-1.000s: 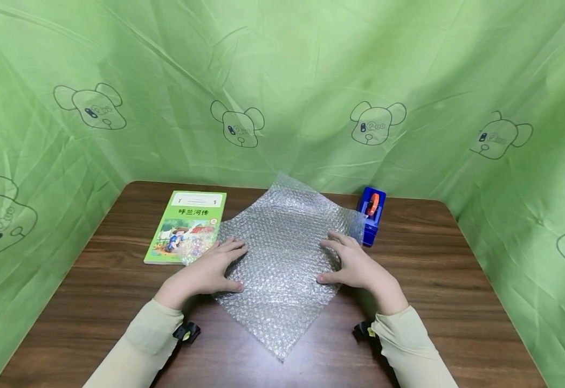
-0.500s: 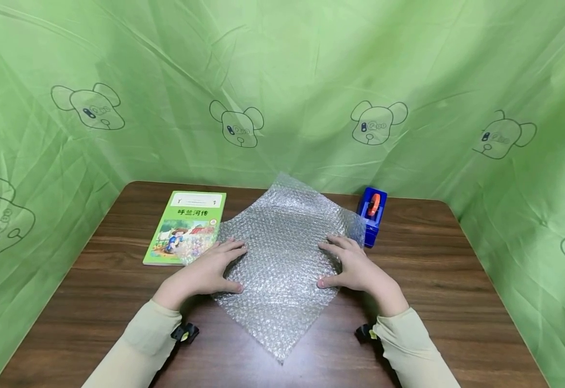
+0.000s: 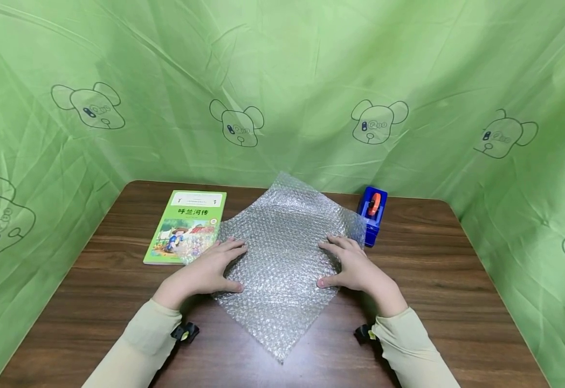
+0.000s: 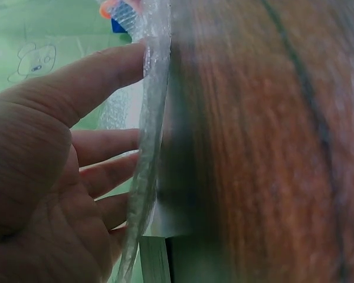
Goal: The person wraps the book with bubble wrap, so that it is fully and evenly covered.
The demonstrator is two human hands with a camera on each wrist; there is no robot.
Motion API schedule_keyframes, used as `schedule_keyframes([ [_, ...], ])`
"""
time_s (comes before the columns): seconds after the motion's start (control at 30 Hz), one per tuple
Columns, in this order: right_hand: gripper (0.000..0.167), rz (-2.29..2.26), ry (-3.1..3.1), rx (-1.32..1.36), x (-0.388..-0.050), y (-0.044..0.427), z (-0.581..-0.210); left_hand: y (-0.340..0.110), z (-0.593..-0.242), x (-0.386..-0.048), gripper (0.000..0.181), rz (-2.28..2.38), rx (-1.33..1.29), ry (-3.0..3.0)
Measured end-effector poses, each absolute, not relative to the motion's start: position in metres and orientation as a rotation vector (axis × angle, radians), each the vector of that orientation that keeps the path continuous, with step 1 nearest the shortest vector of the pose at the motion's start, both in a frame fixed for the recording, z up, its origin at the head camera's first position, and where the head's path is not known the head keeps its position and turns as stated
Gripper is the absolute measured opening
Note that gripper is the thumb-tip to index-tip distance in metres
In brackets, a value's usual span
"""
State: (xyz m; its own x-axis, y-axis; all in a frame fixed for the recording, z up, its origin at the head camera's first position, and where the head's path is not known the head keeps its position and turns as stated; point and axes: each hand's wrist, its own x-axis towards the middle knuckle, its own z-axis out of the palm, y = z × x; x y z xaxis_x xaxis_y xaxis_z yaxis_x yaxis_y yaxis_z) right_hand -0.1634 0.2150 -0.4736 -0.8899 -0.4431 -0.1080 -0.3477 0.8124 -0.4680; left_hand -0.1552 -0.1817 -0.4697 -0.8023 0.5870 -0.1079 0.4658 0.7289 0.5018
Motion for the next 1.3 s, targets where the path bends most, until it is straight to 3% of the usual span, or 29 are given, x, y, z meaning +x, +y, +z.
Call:
schedule_keyframes([
  [0.43, 0.103, -0.666, 2.771, -0.599, -0.164, 0.214, -0.471, -0.208, -0.454, -0.169, 0.067, 0.864, 0.795, 2.883],
  [0.8, 0.102, -0.654, 2.761, -0.574, -0.164, 0.213, -0.472, -0.265, -0.435, -0.198, 0.080, 0.923, 0.277, 3.027],
  [1.3, 0.101, -0.677, 2.755, -0.593, -0.166, 0.216, -0.477, -0.312, -0.474, -0.212, 0.099, 1.092, -0.098, 3.050],
])
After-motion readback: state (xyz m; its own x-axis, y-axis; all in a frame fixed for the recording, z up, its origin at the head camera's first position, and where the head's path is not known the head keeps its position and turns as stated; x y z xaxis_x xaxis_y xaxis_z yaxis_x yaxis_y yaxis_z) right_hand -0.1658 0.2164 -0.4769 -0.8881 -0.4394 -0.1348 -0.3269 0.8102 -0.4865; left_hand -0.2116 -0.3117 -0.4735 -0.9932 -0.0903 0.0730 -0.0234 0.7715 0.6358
